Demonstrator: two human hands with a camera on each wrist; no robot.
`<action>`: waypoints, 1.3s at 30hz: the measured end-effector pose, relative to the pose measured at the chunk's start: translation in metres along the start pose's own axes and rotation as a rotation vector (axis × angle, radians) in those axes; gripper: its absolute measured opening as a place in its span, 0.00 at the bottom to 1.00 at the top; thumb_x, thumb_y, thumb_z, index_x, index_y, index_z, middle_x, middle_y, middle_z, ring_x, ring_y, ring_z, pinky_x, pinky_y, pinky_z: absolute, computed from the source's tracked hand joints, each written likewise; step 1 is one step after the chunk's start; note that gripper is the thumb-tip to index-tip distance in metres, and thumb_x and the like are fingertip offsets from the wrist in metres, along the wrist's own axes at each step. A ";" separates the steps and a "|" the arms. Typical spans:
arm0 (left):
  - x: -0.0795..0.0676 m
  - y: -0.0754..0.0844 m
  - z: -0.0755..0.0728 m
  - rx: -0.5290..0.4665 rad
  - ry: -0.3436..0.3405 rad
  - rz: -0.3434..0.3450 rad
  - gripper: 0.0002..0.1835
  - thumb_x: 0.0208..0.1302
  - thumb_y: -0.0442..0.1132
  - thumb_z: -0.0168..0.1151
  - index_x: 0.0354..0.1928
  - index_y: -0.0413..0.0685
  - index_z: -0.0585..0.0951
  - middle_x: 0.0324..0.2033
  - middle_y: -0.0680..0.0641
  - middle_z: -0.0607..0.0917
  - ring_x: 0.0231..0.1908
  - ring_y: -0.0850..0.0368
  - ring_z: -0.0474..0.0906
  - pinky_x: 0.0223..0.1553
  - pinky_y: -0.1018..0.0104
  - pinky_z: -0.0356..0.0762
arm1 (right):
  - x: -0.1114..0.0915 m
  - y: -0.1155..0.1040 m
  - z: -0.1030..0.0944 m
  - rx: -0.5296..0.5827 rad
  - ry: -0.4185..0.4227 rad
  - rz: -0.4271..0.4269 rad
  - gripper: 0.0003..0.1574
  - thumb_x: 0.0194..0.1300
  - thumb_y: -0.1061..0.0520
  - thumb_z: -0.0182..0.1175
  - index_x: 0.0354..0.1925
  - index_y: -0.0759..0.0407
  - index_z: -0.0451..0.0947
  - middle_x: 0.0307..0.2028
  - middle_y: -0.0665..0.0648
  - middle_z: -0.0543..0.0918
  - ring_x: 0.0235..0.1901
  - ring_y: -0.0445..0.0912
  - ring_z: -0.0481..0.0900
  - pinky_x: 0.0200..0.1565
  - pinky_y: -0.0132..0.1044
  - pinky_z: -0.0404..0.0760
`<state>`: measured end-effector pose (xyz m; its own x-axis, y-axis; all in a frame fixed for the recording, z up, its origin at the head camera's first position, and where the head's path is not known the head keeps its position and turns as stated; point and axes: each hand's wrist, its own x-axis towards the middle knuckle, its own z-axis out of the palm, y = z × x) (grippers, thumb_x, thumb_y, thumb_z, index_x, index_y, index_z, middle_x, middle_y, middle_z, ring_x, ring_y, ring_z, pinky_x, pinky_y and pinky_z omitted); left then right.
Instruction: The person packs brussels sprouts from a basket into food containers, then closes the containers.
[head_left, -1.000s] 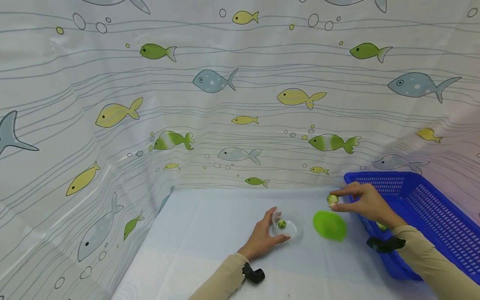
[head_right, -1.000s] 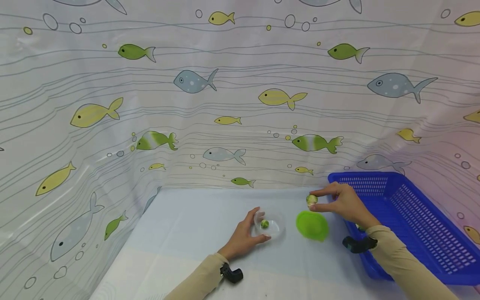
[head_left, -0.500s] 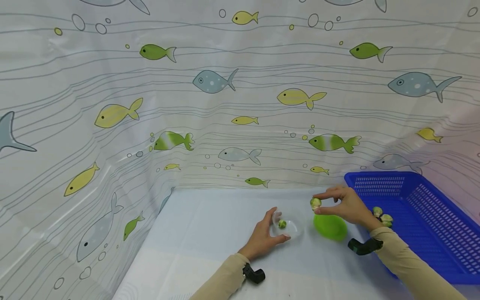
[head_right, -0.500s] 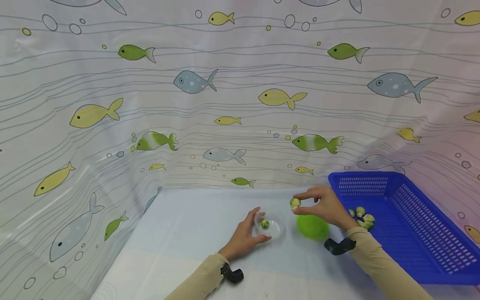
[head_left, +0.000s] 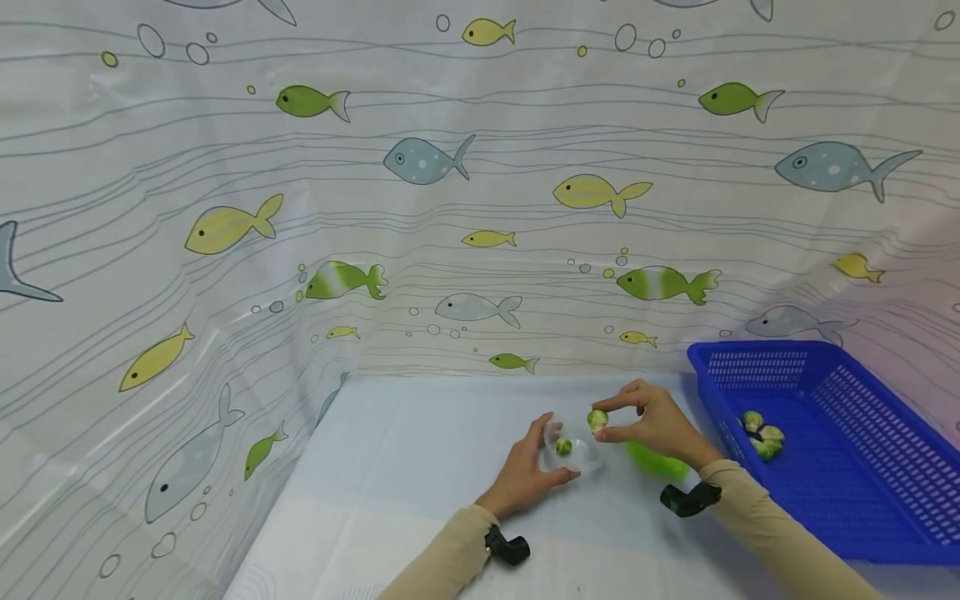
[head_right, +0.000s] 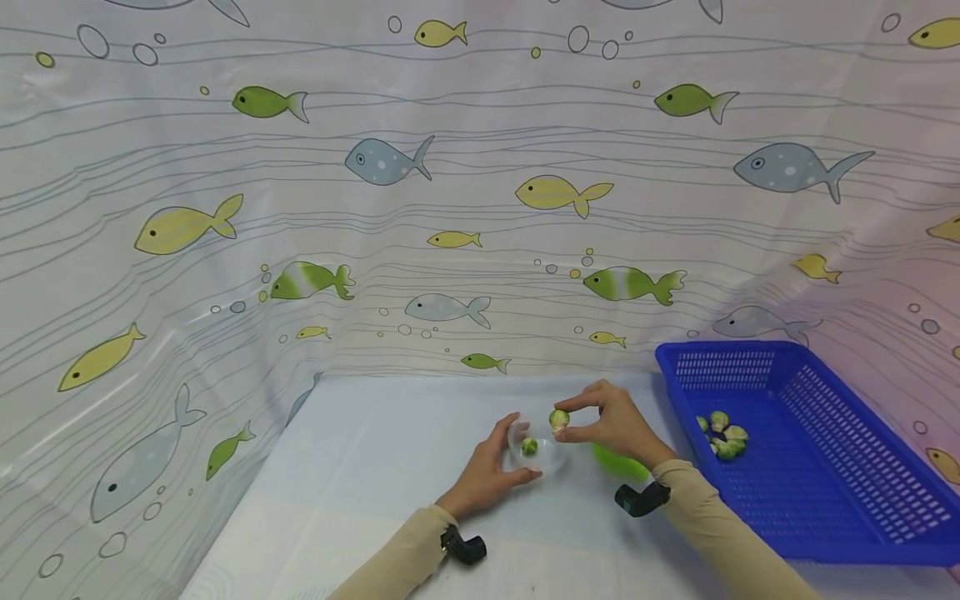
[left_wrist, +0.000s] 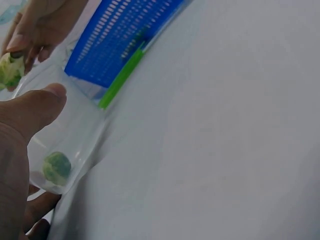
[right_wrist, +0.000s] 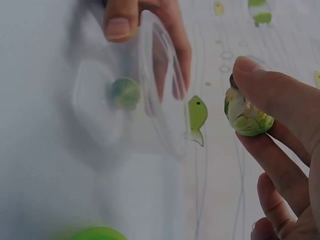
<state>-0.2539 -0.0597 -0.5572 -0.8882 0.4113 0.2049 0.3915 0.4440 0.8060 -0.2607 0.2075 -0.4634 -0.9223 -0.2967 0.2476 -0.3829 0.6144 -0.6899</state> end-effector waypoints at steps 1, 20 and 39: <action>0.000 0.000 0.000 0.001 -0.001 0.000 0.54 0.62 0.58 0.77 0.82 0.49 0.58 0.73 0.49 0.77 0.75 0.49 0.71 0.75 0.44 0.69 | 0.001 0.002 0.003 0.001 -0.003 0.000 0.26 0.51 0.42 0.85 0.49 0.41 0.93 0.39 0.47 0.84 0.43 0.43 0.73 0.43 0.40 0.69; -0.002 0.002 -0.001 -0.005 -0.001 0.008 0.54 0.63 0.58 0.76 0.83 0.50 0.58 0.74 0.49 0.76 0.75 0.45 0.71 0.73 0.42 0.71 | 0.010 0.009 0.041 -0.108 -0.021 -0.099 0.27 0.48 0.50 0.87 0.47 0.55 0.93 0.39 0.50 0.82 0.44 0.50 0.71 0.44 0.40 0.71; -0.002 -0.001 0.001 0.010 0.017 0.024 0.53 0.63 0.58 0.76 0.82 0.50 0.59 0.74 0.48 0.76 0.73 0.46 0.72 0.72 0.45 0.73 | 0.014 -0.012 0.059 -0.345 -0.038 -0.040 0.25 0.44 0.53 0.88 0.43 0.54 0.94 0.34 0.45 0.88 0.42 0.45 0.72 0.44 0.45 0.71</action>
<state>-0.2527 -0.0601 -0.5586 -0.8826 0.4081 0.2334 0.4148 0.4422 0.7953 -0.2665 0.1534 -0.4917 -0.9063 -0.3479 0.2400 -0.4194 0.8108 -0.4084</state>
